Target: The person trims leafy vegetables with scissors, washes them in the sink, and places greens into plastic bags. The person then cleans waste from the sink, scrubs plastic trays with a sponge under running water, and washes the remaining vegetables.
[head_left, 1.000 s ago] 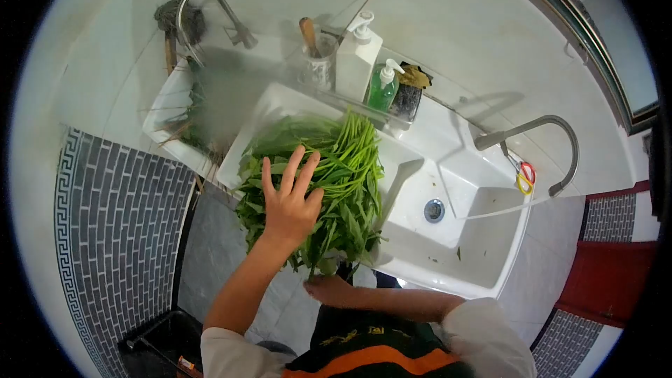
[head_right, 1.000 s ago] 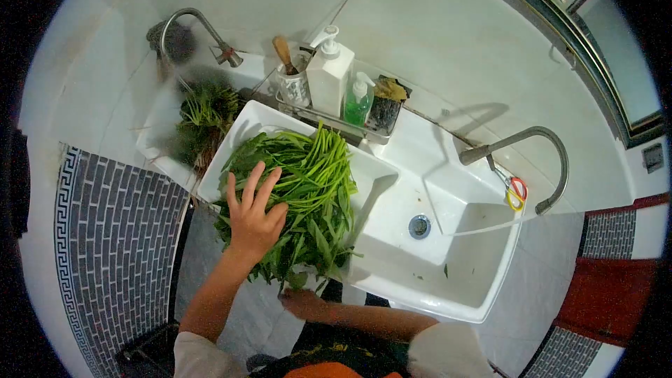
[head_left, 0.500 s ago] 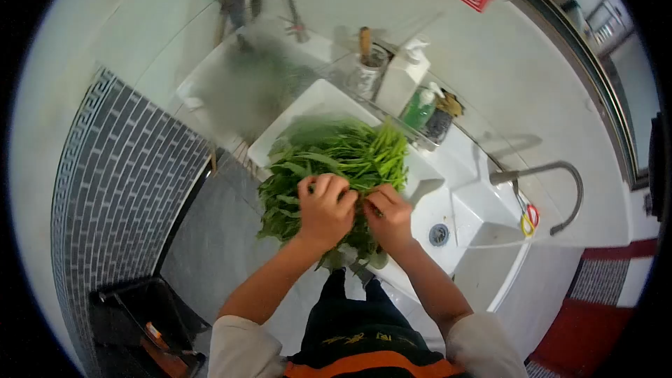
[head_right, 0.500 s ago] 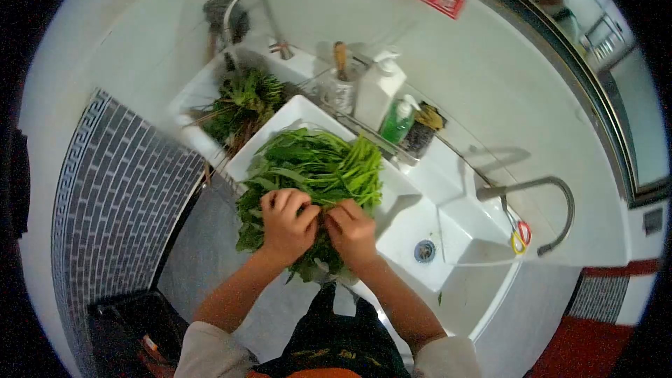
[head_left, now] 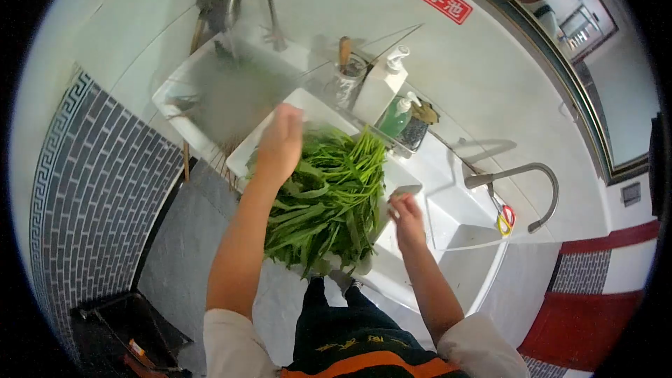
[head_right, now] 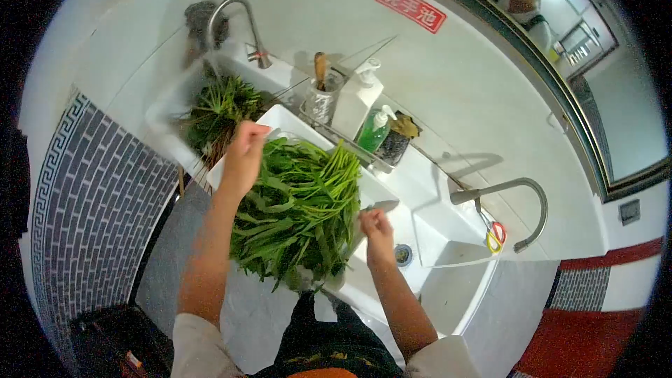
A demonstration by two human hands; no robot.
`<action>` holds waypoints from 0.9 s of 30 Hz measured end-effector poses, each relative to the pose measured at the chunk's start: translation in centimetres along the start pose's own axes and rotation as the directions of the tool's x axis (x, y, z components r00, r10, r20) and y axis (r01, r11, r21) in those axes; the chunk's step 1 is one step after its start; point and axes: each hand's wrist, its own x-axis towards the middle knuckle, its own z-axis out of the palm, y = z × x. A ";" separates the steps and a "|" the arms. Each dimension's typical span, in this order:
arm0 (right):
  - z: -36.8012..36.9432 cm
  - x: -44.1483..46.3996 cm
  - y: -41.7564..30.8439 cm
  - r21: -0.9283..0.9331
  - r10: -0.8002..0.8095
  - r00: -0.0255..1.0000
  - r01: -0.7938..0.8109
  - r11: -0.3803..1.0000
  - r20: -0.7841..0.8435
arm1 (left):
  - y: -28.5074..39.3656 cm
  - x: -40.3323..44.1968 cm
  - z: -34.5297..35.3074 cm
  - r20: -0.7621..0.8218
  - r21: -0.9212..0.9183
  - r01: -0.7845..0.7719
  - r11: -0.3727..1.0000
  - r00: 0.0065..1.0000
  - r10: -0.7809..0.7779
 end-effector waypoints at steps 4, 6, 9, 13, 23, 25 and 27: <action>1.5 1.0 2.8 0.277 0.154 0.984 -0.171 0.945 0.085 | -3.1 4.8 7.5 0.472 0.415 0.087 0.906 0.830 -0.296; 2.7 1.4 3.3 0.250 0.196 0.980 -0.201 0.947 0.047 | -4.9 4.8 9.4 0.534 0.507 -0.063 0.859 0.806 -0.256; 4.4 1.3 3.0 0.420 0.229 0.971 -0.237 0.876 0.071 | -4.5 4.4 9.7 0.600 0.587 0.035 0.809 0.652 -0.464; 5.9 2.4 2.4 0.615 0.180 0.976 -0.218 0.758 0.124 | -8.5 3.1 10.9 0.572 0.439 0.031 0.898 0.761 -0.306; -0.5 -0.9 -6.2 0.352 0.146 0.983 -0.176 0.919 0.109 | 3.0 -5.0 13.4 0.351 0.055 0.333 0.941 0.876 -0.331; -5.8 -1.7 -9.0 0.264 0.141 0.972 -0.189 0.946 0.188 | 7.8 -10.3 19.2 0.126 -0.020 0.428 0.903 0.898 -0.422; -10.8 -1.5 -11.3 0.128 0.137 0.974 -0.161 0.979 0.178 | 9.6 -11.3 22.7 0.340 -0.109 0.557 0.824 0.799 -0.495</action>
